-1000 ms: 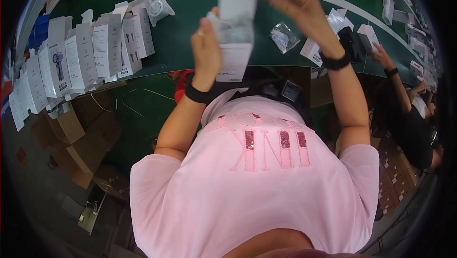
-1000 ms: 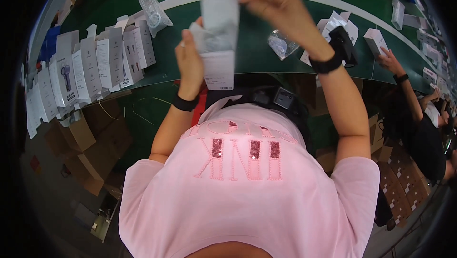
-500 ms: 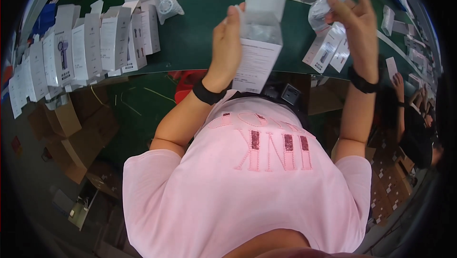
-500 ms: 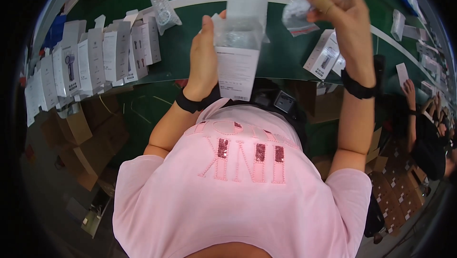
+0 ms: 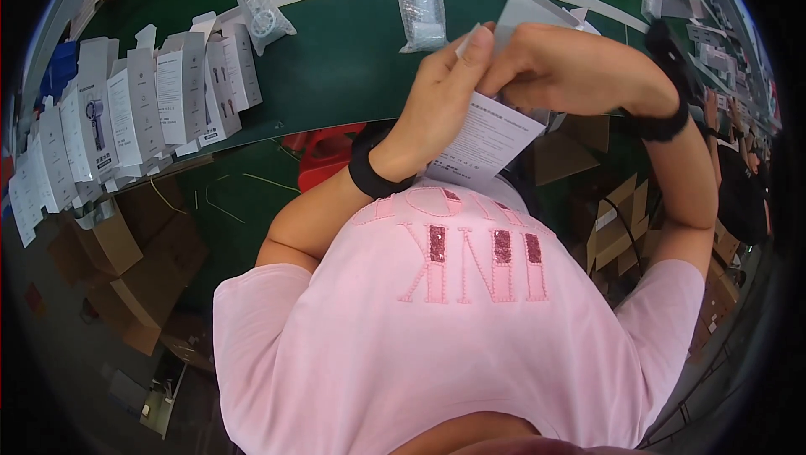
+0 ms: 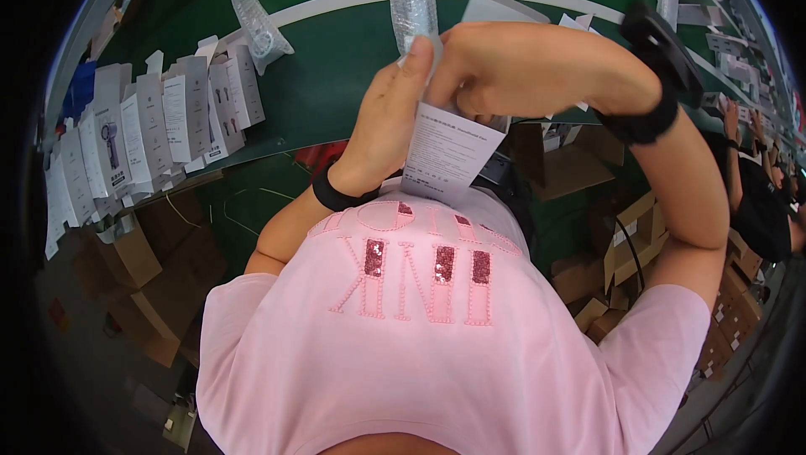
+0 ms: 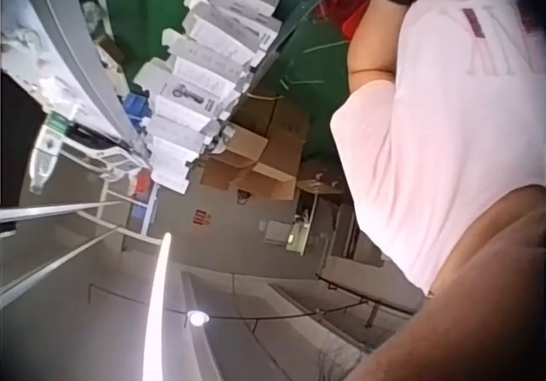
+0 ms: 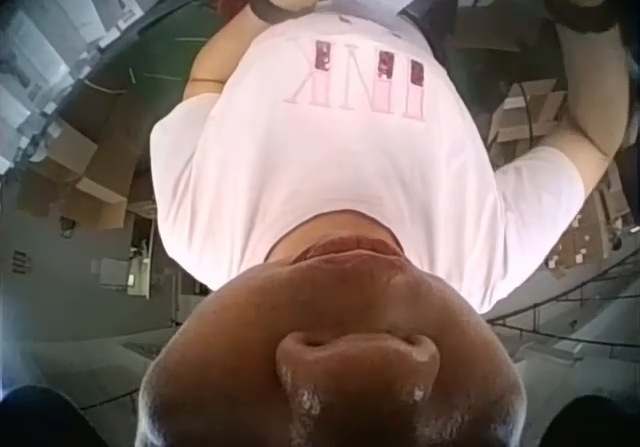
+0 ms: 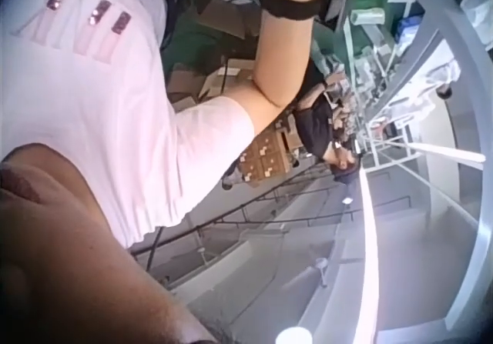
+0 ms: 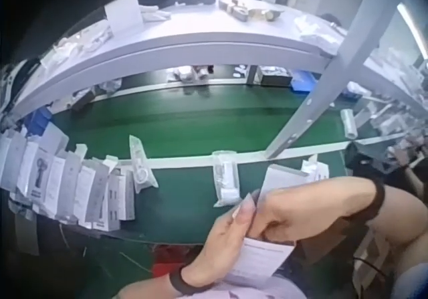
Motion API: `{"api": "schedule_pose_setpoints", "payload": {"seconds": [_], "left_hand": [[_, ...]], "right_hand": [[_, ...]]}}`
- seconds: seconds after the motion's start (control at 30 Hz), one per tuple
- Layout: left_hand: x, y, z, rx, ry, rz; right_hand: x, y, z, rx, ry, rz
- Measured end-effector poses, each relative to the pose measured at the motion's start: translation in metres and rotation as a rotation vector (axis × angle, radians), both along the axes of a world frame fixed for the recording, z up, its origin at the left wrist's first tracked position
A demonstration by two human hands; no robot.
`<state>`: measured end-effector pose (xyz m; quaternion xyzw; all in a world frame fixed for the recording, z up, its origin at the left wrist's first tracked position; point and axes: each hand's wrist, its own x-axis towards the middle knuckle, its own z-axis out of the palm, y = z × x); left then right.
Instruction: Packaging bubble-wrapped products into cardboard boxes on a factory assembly line.
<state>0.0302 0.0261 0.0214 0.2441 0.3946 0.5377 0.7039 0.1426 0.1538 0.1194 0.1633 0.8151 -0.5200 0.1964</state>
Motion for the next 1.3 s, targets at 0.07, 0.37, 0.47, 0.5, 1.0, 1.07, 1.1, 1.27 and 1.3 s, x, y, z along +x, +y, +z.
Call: {"api": "schedule_pose_setpoints", "payload": {"seconds": [0.07,0.37,0.47,0.5,1.0,1.07,1.1,1.27,1.3], "left_hand": [[-0.003,-0.006,-0.007,0.040,-0.113,-0.034],[-0.035,-0.024,-0.031,0.399,-0.037,0.104],[-0.031,-0.017,-0.024,0.476,0.271,-0.053],[-0.031,-0.015,-0.023,0.477,0.284,-0.072],[0.024,0.022,-0.027,0.297,0.192,-0.249],[0.034,0.028,-0.029,0.269,0.177,-0.300],[0.041,0.031,-0.031,0.240,0.167,-0.335],[0.098,0.087,-0.029,0.125,0.200,-0.308],[0.107,0.112,-0.043,0.167,0.455,-0.272]], "right_hand": [[-0.008,0.007,-0.011,-0.307,-0.196,0.166],[0.069,-0.005,-0.023,0.034,0.115,-0.833],[0.058,-0.059,-0.068,-0.519,0.179,-1.002],[0.056,-0.068,-0.074,-0.544,0.223,-1.057],[0.133,-0.068,-0.049,0.222,0.479,-0.690],[0.146,-0.067,-0.047,0.247,0.473,-0.623],[0.152,-0.067,-0.049,0.243,0.472,-0.651],[0.203,-0.050,-0.099,-0.045,0.349,-1.292],[0.226,-0.033,-0.111,-0.128,0.380,-1.358]]}}
